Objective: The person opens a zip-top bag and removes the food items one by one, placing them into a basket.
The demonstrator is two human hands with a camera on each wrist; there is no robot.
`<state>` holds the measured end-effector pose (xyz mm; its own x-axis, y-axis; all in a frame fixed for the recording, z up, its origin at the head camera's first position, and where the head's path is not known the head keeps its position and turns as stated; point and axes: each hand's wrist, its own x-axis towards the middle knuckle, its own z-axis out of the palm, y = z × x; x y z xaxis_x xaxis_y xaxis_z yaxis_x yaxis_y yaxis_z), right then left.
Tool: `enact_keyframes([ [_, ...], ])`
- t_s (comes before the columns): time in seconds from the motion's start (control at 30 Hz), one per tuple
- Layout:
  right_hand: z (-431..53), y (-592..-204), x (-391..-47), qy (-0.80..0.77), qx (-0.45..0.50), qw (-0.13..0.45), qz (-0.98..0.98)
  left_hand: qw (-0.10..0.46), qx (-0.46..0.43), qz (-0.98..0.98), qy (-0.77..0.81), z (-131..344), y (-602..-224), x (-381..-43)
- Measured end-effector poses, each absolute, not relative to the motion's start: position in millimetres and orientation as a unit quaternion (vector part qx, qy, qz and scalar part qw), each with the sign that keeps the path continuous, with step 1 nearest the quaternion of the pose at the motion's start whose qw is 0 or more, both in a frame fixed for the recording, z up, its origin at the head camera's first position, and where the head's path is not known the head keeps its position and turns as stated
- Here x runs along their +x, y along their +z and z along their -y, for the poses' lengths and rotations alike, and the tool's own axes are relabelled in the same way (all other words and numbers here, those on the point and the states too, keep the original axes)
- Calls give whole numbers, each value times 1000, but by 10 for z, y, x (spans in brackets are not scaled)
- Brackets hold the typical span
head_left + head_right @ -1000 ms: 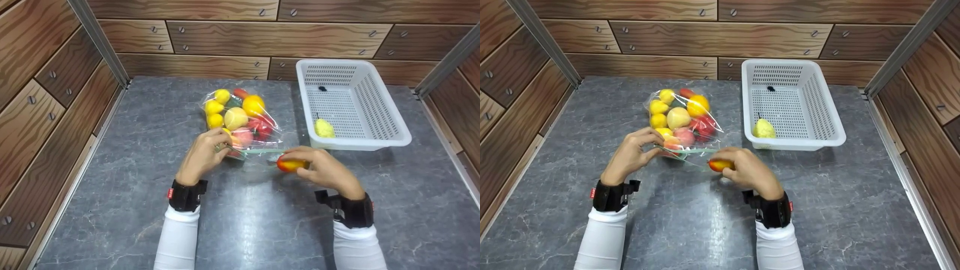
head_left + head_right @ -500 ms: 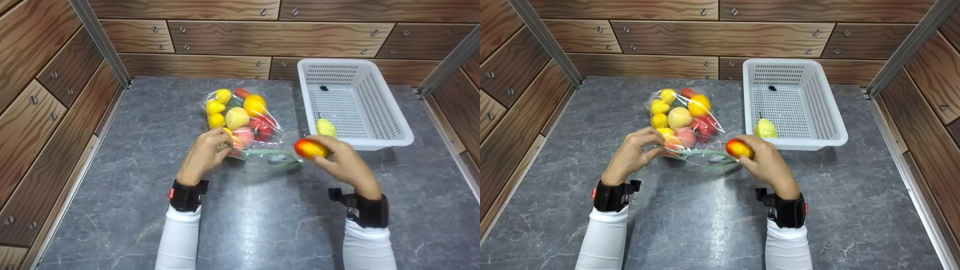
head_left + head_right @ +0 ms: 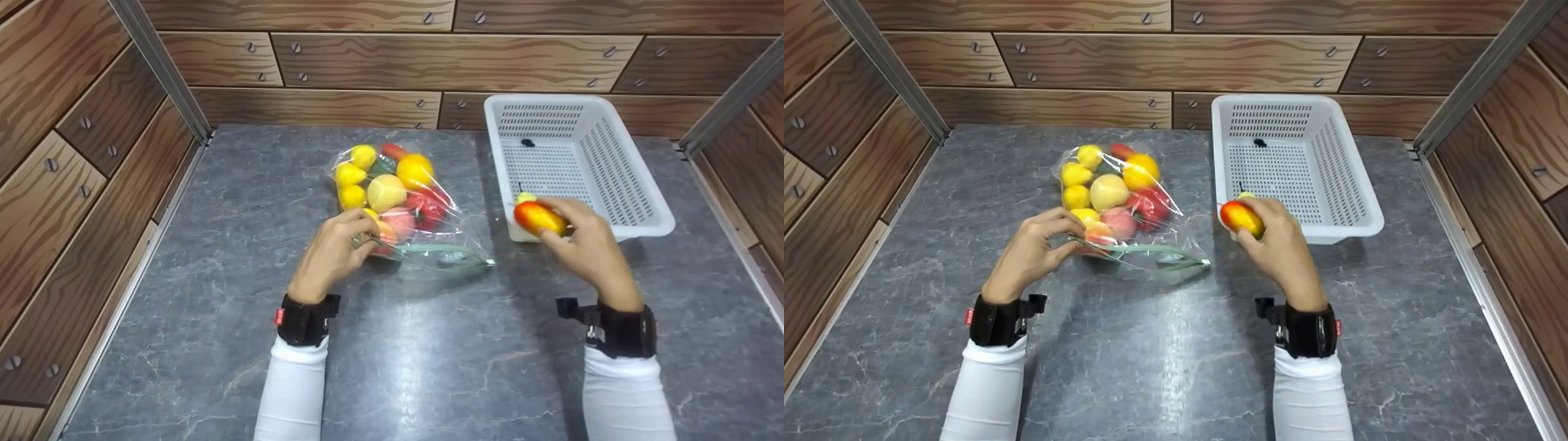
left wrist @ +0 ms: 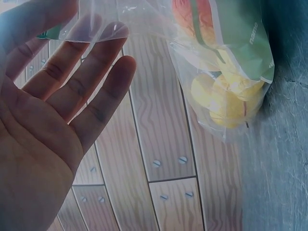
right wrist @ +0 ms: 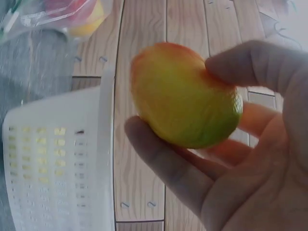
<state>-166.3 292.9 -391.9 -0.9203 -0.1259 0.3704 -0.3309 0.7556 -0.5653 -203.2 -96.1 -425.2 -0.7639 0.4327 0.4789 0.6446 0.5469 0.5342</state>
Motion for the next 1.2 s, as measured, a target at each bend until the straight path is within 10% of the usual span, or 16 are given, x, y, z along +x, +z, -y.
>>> enact_keyframes([
  [1.2,-3418,-4066,-2411,185,-3,-37,982,156,-317,863,-360,939,-4237,-2043],
])
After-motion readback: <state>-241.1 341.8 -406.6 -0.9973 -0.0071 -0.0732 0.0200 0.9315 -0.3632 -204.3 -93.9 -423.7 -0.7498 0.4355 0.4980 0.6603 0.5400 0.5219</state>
